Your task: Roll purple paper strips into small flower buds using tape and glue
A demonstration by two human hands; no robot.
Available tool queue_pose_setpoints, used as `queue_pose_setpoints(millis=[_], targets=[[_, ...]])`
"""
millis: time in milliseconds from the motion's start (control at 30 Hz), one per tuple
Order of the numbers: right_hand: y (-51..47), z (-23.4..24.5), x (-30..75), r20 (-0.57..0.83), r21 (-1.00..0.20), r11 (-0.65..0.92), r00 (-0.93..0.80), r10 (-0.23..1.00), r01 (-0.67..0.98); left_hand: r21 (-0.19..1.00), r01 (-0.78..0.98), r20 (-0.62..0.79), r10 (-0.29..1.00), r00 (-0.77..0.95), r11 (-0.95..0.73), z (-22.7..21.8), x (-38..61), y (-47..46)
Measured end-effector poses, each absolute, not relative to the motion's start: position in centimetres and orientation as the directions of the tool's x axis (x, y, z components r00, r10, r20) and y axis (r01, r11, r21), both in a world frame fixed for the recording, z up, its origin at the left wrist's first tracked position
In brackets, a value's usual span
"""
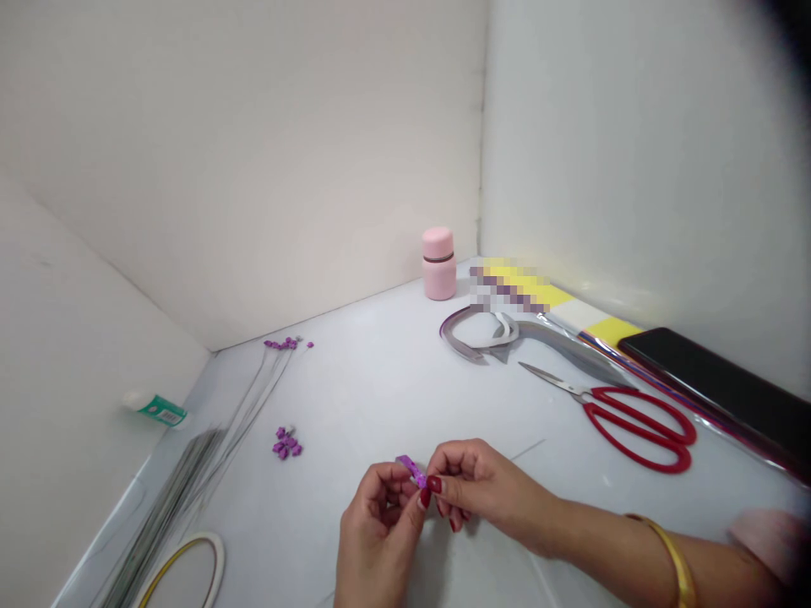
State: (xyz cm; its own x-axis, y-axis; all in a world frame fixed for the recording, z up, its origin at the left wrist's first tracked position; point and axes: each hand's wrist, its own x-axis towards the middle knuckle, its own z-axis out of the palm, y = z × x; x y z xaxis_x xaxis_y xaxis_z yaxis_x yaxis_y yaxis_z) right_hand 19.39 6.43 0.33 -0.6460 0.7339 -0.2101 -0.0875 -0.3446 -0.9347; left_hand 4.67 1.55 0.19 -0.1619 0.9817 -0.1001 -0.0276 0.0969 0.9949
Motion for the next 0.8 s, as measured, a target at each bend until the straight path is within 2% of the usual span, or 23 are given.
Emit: queue_pose_setpoints(millis=[133,200,367,567,700,800], targets=[[6.4,0.4,19.4,-0.198,-0.944,-0.323,-0.656,0.728,-0.073,0.955,-0.168,-0.261,0.963,-0.070,0.247,0.5,4.6,1.9],[6.5,0.3,19.3,-0.203,-0.947,-0.316,-0.658,0.725,-0.055,0.940,-0.194,-0.290,0.957,-0.023,0.281,0.7,4.4,2.0],[6.6,0.0,19.3,-0.219,-0.943,-0.328,-0.647,0.731,-0.052,0.935,-0.191,-0.317,0.946,-0.067,0.300,0.7,4.2,1.8],[6.5,0.1,19.4,-0.210,-0.939,-0.334,-0.635,0.744,-0.081,0.937,-0.271,-0.260,0.959,-0.116,0.221,-0.1,4.6,1.6],[6.3,0.1,19.2,-0.203,-0.953,-0.297,-0.618,0.760,-0.052,0.963,-0.193,-0.216,0.966,-0.144,0.187,-0.4,4.7,1.5],[6.1,0.3,19.2,-0.153,-0.978,-0.208,-0.603,0.783,-0.021,0.979,-0.145,-0.164,0.975,-0.149,0.143,-0.1,4.8,1.4]])
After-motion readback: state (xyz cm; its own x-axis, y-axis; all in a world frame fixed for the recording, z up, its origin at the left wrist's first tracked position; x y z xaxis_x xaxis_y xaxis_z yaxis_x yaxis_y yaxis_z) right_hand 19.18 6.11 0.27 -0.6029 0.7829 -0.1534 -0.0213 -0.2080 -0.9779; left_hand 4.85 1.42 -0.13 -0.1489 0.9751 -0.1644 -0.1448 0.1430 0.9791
